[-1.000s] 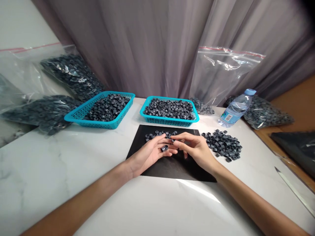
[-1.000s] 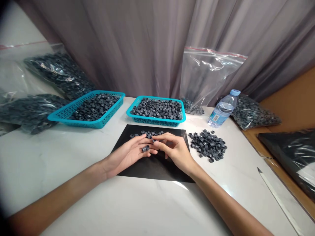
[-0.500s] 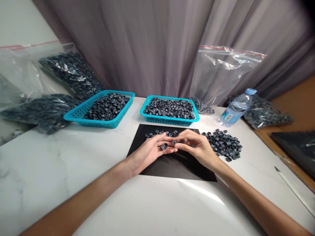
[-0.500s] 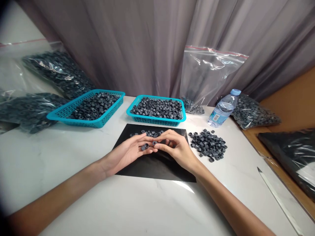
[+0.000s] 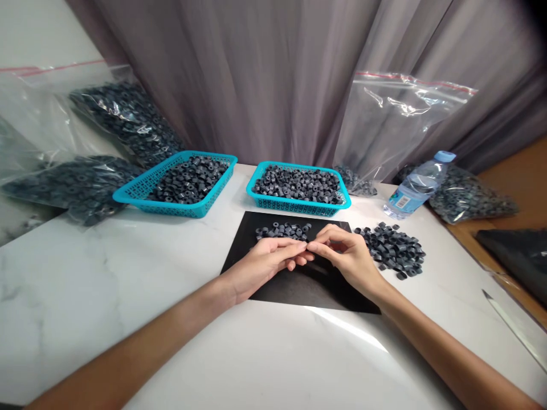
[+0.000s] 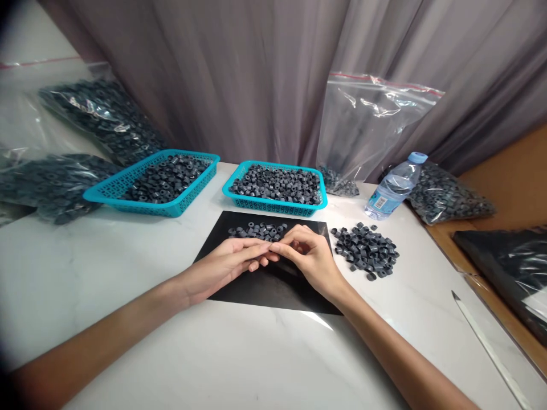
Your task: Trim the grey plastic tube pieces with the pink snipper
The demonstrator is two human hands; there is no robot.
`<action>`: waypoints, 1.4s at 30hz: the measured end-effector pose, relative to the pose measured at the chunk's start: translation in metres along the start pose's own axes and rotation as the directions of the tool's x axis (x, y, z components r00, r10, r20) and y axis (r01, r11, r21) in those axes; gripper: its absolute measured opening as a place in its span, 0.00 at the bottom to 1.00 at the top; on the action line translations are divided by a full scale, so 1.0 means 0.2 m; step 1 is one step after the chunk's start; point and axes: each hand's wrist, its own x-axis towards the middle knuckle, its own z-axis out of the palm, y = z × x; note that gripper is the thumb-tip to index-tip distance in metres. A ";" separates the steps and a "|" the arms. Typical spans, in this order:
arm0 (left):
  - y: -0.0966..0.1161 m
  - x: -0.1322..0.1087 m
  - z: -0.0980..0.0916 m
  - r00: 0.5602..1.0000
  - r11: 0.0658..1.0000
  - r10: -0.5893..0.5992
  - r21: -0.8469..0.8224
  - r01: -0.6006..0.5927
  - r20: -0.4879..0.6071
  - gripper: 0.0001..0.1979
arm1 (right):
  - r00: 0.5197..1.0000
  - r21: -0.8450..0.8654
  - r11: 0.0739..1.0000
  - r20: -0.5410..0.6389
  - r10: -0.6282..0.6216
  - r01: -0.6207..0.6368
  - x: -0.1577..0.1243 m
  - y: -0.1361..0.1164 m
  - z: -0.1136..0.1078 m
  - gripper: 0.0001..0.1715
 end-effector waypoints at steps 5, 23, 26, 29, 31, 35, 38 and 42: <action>-0.02 0.01 -0.01 0.999 0.997 -0.009 -0.072 0.007 -0.033 0.09 | 1.000 0.023 1.000 0.027 0.009 -0.010 0.00 0.01 0.00 0.19; -0.04 0.02 0.00 0.999 0.967 -0.033 -0.252 0.023 -0.035 0.11 | 0.993 0.010 1.000 0.113 0.025 -0.027 -0.01 -0.04 -0.01 0.14; -0.03 0.01 0.01 0.992 0.957 -0.124 -0.269 0.110 -0.034 0.13 | 0.995 0.022 1.000 0.097 0.018 -0.020 -0.01 -0.05 0.00 0.17; -0.01 0.00 0.02 0.982 0.942 -0.187 -0.286 0.175 -0.016 0.18 | 0.999 -0.025 1.000 0.048 -0.014 0.016 -0.02 -0.07 0.00 0.17; 0.00 0.00 0.02 0.980 0.930 -0.199 -0.318 0.185 -0.011 0.19 | 0.996 -0.129 0.988 0.044 -0.076 0.081 -0.03 -0.10 0.01 0.15; -0.01 -0.01 0.03 0.979 0.901 -0.203 -0.392 0.186 -0.003 0.20 | 0.977 -0.406 0.889 0.059 -0.205 0.212 -0.07 -0.16 0.07 0.11; -0.01 -0.02 0.05 0.977 0.893 -0.200 -0.396 0.212 0.071 0.23 | 0.973 -0.545 0.812 0.026 -0.231 0.207 -0.11 -0.17 0.14 0.15; -0.03 -0.03 0.06 0.984 0.908 -0.124 -0.386 0.166 0.130 0.25 | 0.972 -0.590 0.782 0.015 -0.236 0.199 -0.13 -0.14 0.18 0.09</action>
